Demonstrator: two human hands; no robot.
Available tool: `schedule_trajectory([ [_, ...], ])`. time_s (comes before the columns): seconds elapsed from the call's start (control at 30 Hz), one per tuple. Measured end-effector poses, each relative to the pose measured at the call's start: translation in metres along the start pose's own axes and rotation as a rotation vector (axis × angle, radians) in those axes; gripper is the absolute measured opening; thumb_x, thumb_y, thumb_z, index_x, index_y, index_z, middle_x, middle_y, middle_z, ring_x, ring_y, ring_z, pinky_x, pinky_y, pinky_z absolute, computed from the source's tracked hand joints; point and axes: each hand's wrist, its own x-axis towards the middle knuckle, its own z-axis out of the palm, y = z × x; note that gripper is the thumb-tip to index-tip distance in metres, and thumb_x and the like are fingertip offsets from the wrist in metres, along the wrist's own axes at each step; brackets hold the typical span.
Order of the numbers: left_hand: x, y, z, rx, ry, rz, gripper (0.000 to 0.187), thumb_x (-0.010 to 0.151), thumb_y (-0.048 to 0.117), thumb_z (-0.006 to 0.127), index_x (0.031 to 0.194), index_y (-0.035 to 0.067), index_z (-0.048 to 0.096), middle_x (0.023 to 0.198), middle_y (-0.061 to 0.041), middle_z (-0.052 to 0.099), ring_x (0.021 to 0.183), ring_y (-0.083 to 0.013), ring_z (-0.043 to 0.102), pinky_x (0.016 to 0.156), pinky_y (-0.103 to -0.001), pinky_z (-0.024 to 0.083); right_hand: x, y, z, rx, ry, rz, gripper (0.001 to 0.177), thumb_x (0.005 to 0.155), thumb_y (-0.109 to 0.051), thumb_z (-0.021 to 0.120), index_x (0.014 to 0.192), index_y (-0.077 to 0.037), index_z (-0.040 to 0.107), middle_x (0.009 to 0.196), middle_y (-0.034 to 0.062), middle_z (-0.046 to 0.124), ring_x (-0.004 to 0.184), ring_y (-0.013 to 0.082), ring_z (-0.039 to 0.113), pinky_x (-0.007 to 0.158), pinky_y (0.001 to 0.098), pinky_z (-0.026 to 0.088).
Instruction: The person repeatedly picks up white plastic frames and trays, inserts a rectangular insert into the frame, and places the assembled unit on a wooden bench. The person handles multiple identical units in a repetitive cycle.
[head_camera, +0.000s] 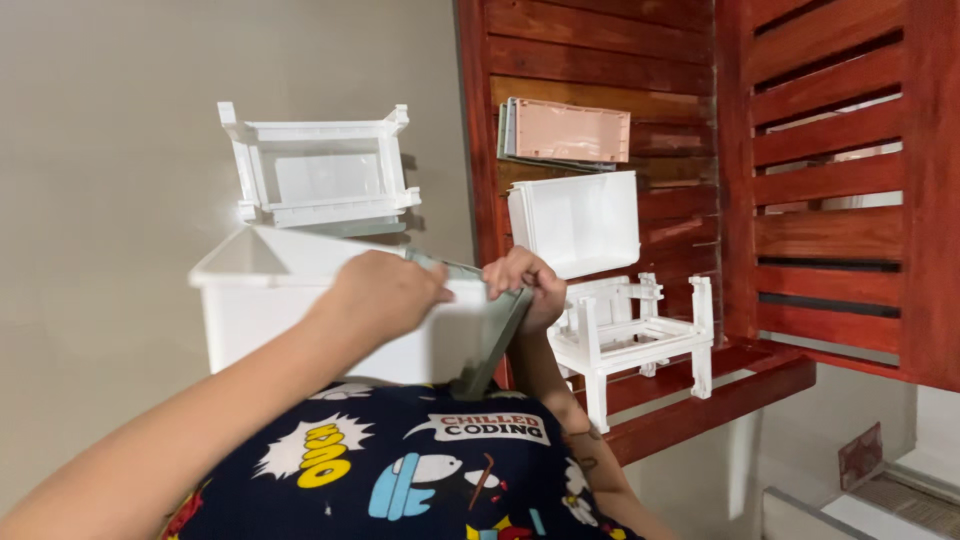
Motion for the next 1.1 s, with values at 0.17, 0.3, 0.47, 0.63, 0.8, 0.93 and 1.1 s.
schedule_trajectory([
  [0.17, -0.002, 0.008, -0.004, 0.025, 0.012, 0.008, 0.042, 0.097, 0.047, 0.059, 0.081, 0.008, 0.063, 0.055, -0.01, 0.066, 0.054, -0.031, 0.069, 0.049, -0.043, 0.053, 0.0, 0.005, 0.008, -0.055, -0.001, 0.042, 0.038, 0.1, -0.034, 0.037, 0.076, -0.007, 0.049, 0.074, 0.0074, 0.048, 0.07, 0.021, 0.049, 0.076, 0.0388, 0.043],
  [0.3, -0.002, -0.002, -0.012, 0.028, 0.01, -0.024, 0.048, 0.094, 0.055, 0.057, 0.088, 0.008, 0.068, 0.059, -0.01, 0.068, 0.056, -0.0306, 0.071, 0.048, -0.043, 0.055, 0.014, 0.012, 0.016, -0.125, -0.06, 0.033, 0.04, 0.103, -0.039, 0.035, 0.082, -0.007, 0.049, 0.079, 0.0069, 0.051, 0.074, 0.02, 0.051, 0.075, 0.0373, 0.047],
  [0.47, 0.0, -0.02, -0.013, 0.02, -0.098, -0.166, 0.059, 0.098, 0.063, 0.05, 0.1, 0.008, 0.072, 0.069, -0.011, 0.073, 0.064, -0.0294, 0.073, 0.053, -0.043, 0.057, 0.03, 0.023, 0.021, -0.352, -0.138, 0.203, 0.044, 0.101, -0.043, 0.041, 0.093, -0.001, 0.053, 0.09, 0.0103, 0.056, 0.09, 0.0205, 0.055, 0.085, 0.0319, 0.045],
  [0.63, -0.005, -0.052, -0.012, 0.092, -0.068, -0.365, 0.054, 0.097, 0.064, 0.049, 0.103, 0.017, 0.074, 0.069, -0.012, 0.073, 0.062, -0.0306, 0.073, 0.05, -0.043, 0.055, 0.033, 0.03, 0.024, -0.301, -0.037, 0.182, 0.04, 0.101, -0.04, 0.048, 0.089, -0.001, 0.051, 0.083, 0.0093, 0.055, 0.082, 0.0184, 0.051, 0.08, 0.0302, 0.042],
  [0.8, -0.017, -0.097, -0.019, 0.133, 0.229, -0.418, 0.052, 0.102, 0.062, 0.055, 0.091, 0.014, 0.07, 0.066, -0.009, 0.069, 0.06, -0.032, 0.068, 0.05, -0.045, 0.05, 0.032, 0.03, 0.01, -0.32, -0.128, 0.169, 0.037, 0.097, -0.036, 0.049, 0.077, -0.004, 0.048, 0.08, 0.0063, 0.051, 0.077, 0.016, 0.046, 0.075, 0.0301, 0.039],
  [0.93, -0.025, -0.112, -0.021, 0.152, 0.238, -0.384, 0.054, 0.104, 0.062, 0.059, 0.086, 0.011, 0.065, 0.068, -0.008, 0.066, 0.061, -0.0312, 0.066, 0.053, -0.044, 0.049, 0.027, 0.04, -0.005, -0.582, -0.072, 0.205, 0.04, 0.098, -0.038, 0.048, 0.076, -0.005, 0.047, 0.073, 0.0005, 0.041, 0.071, 0.0126, 0.037, 0.066, 0.0271, 0.031],
  [1.1, -0.021, -0.108, -0.006, -0.018, 0.312, -0.187, 0.061, 0.073, 0.062, 0.076, 0.096, 0.006, 0.065, 0.074, -0.009, 0.068, 0.068, -0.0305, 0.068, 0.056, -0.043, 0.051, 0.025, 0.054, -0.019, -0.625, 0.085, 0.272, 0.064, 0.104, -0.052, 0.031, 0.093, -0.005, 0.074, 0.061, -0.0056, 0.042, 0.057, 0.0035, 0.038, 0.056, 0.0223, 0.029],
])
